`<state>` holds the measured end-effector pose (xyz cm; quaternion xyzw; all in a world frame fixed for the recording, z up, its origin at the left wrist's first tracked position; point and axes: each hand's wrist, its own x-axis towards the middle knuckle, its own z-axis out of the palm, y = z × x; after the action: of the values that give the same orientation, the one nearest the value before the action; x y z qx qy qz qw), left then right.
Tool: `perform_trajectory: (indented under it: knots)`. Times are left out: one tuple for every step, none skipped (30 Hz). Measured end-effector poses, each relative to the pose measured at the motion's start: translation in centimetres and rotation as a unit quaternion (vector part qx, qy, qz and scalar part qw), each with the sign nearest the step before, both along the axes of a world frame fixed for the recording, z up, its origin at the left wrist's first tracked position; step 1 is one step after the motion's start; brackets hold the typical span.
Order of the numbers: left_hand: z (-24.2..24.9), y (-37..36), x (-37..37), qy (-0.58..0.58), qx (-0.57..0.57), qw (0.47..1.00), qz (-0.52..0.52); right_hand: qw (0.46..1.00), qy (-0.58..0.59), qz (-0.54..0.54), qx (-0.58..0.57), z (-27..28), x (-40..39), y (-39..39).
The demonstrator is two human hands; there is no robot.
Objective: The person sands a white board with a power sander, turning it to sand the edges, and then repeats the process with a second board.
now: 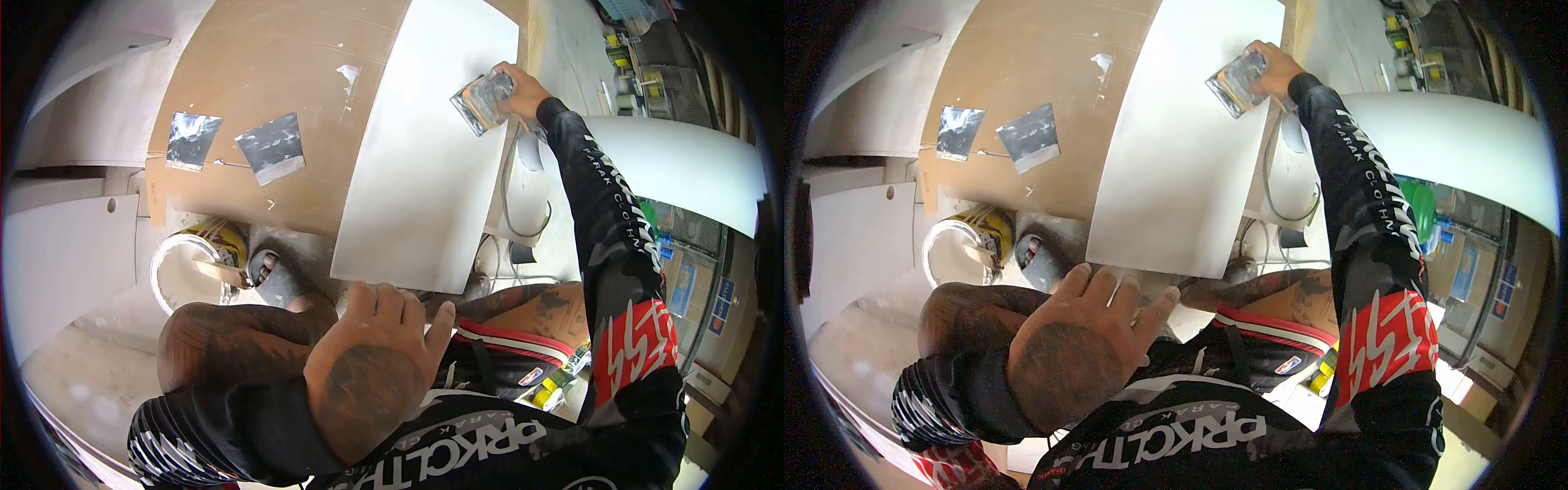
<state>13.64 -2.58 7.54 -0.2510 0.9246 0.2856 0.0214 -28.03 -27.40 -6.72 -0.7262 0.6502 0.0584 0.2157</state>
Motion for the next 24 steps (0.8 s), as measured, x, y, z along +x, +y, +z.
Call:
perform_trajectory:
  knots:
    - [0.0,0.3,0.1,0.013,-0.015,1.0,0.004,1.0,0.005,0.015,-0.018,0.0,0.2,-0.5]
    - [0.0,0.5,0.2,0.013,-0.017,1.0,0.005,1.0,0.006,0.016,-0.021,0.0,0.4,-0.9]
    - [0.0,0.7,0.2,0.014,-0.023,1.0,0.003,0.999,0.01,0.02,-0.032,0.0,1.0,-1.3]
    - [0.0,0.9,0.2,0.014,-0.028,0.999,0.0,0.999,0.013,0.024,-0.043,0.1,1.8,-1.6]
    - [0.0,0.6,0.2,0.014,-0.027,1.0,0.0,0.999,0.013,0.024,-0.042,-0.1,2.5,-2.4]
    - [0.1,0.5,0.1,0.011,-0.033,0.999,-0.005,0.998,0.02,0.034,-0.043,0.0,3.3,-3.0]
    - [0.0,0.2,0.1,0.008,-0.036,0.999,-0.01,0.998,0.026,0.044,-0.042,-0.2,4.2,-3.6]
    - [0.1,-0.1,0.0,0.007,-0.033,0.999,-0.011,0.998,0.026,0.048,-0.037,-0.4,5.0,-4.0]
    - [0.1,0.1,-0.1,0.006,-0.018,1.0,-0.005,0.998,0.025,0.047,-0.039,-0.2,5.7,-4.2]
    - [0.2,0.1,-0.2,0.004,-0.001,1.0,-0.001,0.996,0.034,0.068,-0.051,-0.3,6.4,-4.5]
    - [0.3,0.0,-0.4,0.003,0.0,1.0,-0.004,0.993,0.042,0.088,-0.064,-0.4,7.1,-4.7]
    - [0.4,-0.1,-0.4,0.001,0.012,1.0,-0.002,0.994,0.042,0.084,-0.064,-0.4,7.7,-4.9]
    - [0.5,0.3,-0.6,0.0,0.019,1.0,-0.003,0.992,0.041,0.091,-0.073,-0.2,8.2,-4.8]
    - [0.5,0.0,-0.7,-0.002,0.021,1.0,-0.009,0.991,0.039,0.099,-0.076,-0.7,8.9,-5.1]
    - [0.5,-0.3,-0.8,-0.01,0.023,1.0,-0.016,0.99,0.035,0.106,-0.081,-1.4,9.4,-5.4]
    - [0.6,-0.6,-1.0,-0.018,0.024,0.999,-0.025,0.989,0.03,0.12,-0.082,-1.9,9.7,-5.6]
    - [0.8,-0.8,-1.2,-0.021,0.023,0.999,-0.035,0.987,0.026,0.134,-0.084,-2.2,10.2,-5.7]
    - [1.0,-1.2,-1.3,-0.033,0.032,0.998,-0.042,0.988,0.018,0.135,-0.071,-1.8,11.1,-5.2]
    - [1.2,-1.5,-1.5,-0.045,0.04,0.997,-0.048,0.989,0.01,0.138,-0.059,-1.4,12.0,-4.4]
    - [1.3,-1.3,-1.6,-0.047,0.032,0.997,-0.057,0.988,-0.007,0.14,-0.064,-1.3,12.1,-3.4]
    - [1.0,-1.3,-1.6,-0.04,0.038,0.997,-0.049,0.985,-0.021,0.15,-0.081,-2.1,12.1,-2.7]
    - [0.8,-1.1,-1.6,-0.032,0.042,0.998,-0.04,0.986,-0.026,0.15,-0.065,-1.5,12.5,-1.5]
    - [0.8,-1.1,-1.7,-0.035,0.037,0.998,-0.045,0.987,-0.031,0.151,-0.048,-1.0,12.8,-0.1]
    - [0.7,-0.9,-1.8,-0.035,0.04,0.998,-0.046,0.986,-0.029,0.159,-0.049,-0.8,12.8,1.4]
